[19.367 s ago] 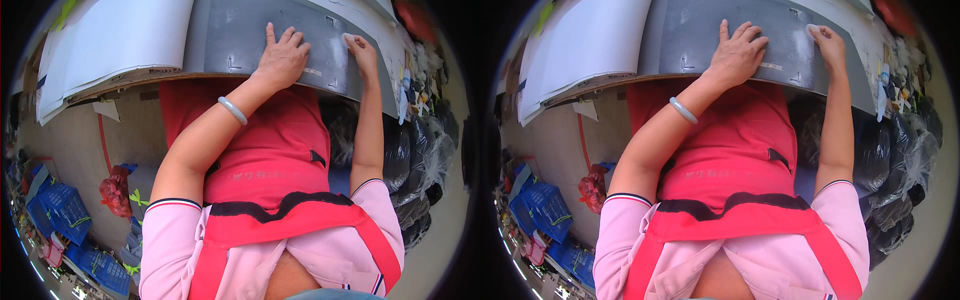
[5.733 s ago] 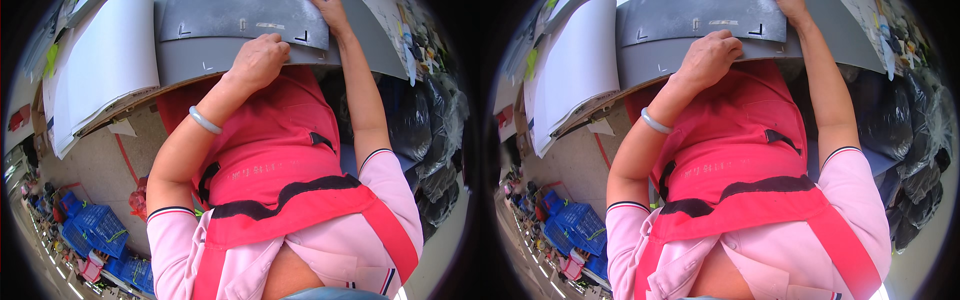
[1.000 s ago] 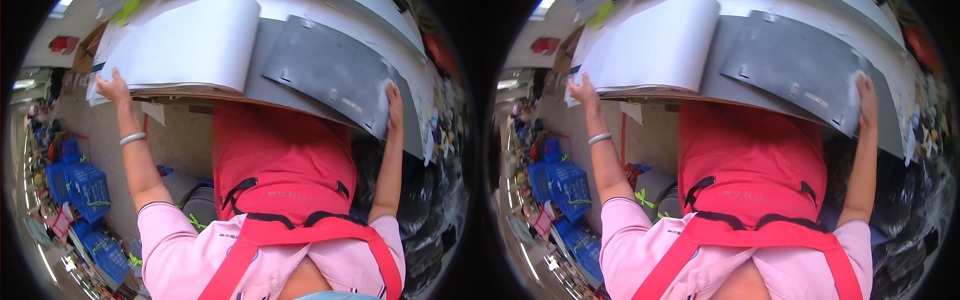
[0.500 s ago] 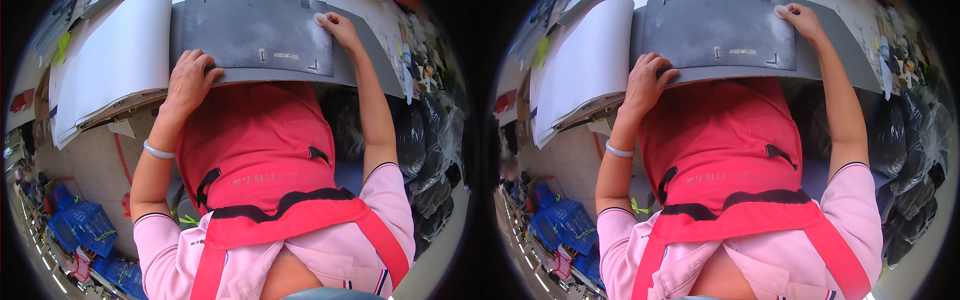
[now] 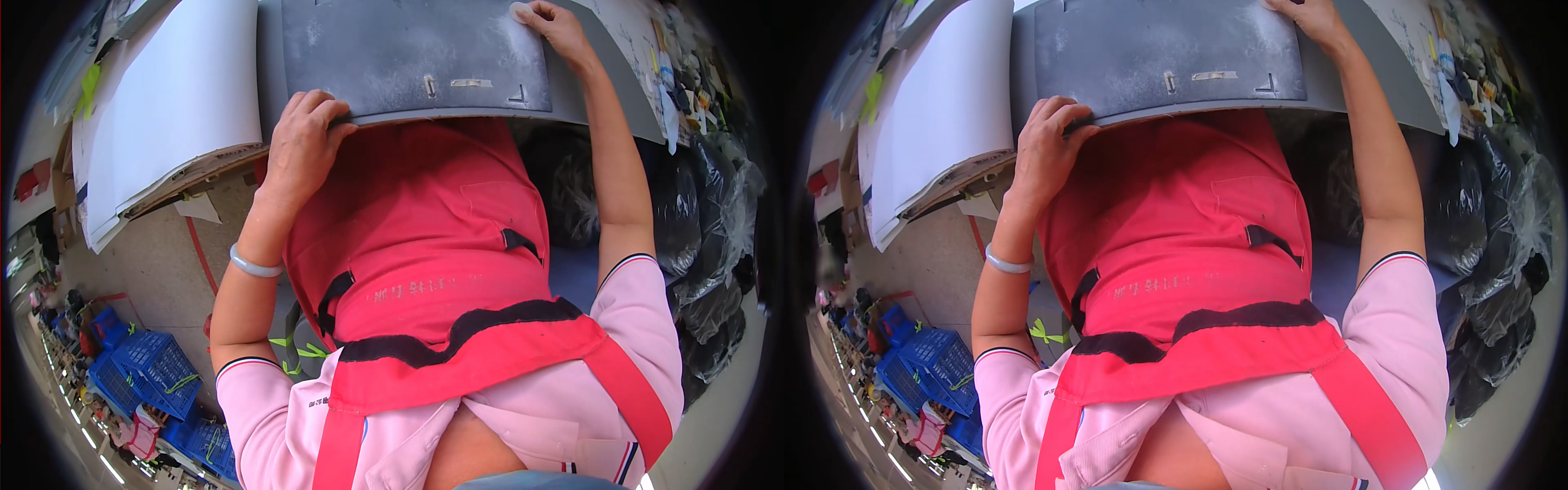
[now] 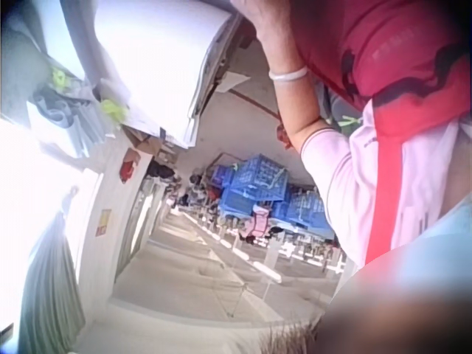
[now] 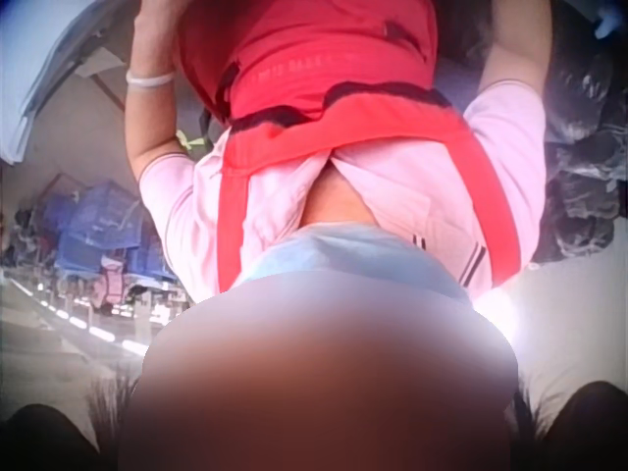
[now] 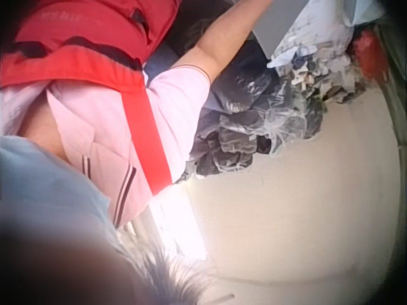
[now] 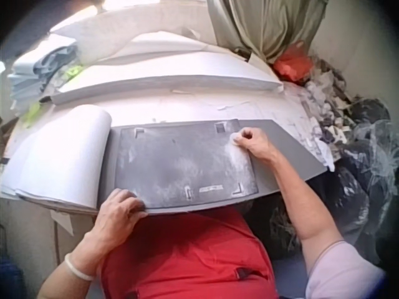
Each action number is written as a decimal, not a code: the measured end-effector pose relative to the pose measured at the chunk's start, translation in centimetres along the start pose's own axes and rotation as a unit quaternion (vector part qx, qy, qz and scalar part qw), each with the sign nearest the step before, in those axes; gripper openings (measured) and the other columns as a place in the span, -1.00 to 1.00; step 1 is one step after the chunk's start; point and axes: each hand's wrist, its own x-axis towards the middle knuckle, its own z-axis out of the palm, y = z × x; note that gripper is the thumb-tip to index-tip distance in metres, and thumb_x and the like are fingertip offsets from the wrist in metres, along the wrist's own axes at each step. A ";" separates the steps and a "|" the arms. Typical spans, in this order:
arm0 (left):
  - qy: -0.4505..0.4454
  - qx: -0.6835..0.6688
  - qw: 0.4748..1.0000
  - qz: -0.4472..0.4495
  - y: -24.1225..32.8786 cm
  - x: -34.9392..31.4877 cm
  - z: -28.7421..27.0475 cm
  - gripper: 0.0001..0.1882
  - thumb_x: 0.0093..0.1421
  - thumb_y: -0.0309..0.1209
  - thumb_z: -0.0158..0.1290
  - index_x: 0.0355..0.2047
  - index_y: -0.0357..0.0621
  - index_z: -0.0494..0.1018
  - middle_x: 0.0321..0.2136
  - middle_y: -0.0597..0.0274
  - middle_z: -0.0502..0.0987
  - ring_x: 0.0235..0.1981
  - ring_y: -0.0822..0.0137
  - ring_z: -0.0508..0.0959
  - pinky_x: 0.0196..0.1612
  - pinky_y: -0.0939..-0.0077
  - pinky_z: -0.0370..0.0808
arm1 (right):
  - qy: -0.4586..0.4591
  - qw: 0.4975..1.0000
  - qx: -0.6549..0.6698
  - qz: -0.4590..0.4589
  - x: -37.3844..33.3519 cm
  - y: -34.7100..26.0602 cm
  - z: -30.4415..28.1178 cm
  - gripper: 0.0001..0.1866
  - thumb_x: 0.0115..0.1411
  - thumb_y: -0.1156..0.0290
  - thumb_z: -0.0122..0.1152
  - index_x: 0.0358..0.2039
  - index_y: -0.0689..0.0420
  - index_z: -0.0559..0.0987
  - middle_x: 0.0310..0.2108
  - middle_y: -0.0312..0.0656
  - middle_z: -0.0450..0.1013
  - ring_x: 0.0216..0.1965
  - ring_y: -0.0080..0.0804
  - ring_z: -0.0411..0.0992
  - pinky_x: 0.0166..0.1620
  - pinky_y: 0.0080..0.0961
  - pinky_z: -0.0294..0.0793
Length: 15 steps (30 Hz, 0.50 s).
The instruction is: Applying glue and assembling flat material components at a manufacturing workstation.
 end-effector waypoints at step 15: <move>0.024 0.019 0.999 0.023 0.1 -0.4 0.8 -0.87 0.08 -0.48 0.26 -0.33 -0.18 0.58 -0.33 0.19 0.55 -0.24 0.11 0.54 -0.16 0.26 0.52 | 0.009 0.999 -0.042 0.012 -1.4 -0.9 -0.5 -0.69 0.20 0.18 0.34 -0.37 0.22 0.64 -0.52 -0.36 0.49 -0.45 -0.58 0.38 -0.33 -0.47 0.40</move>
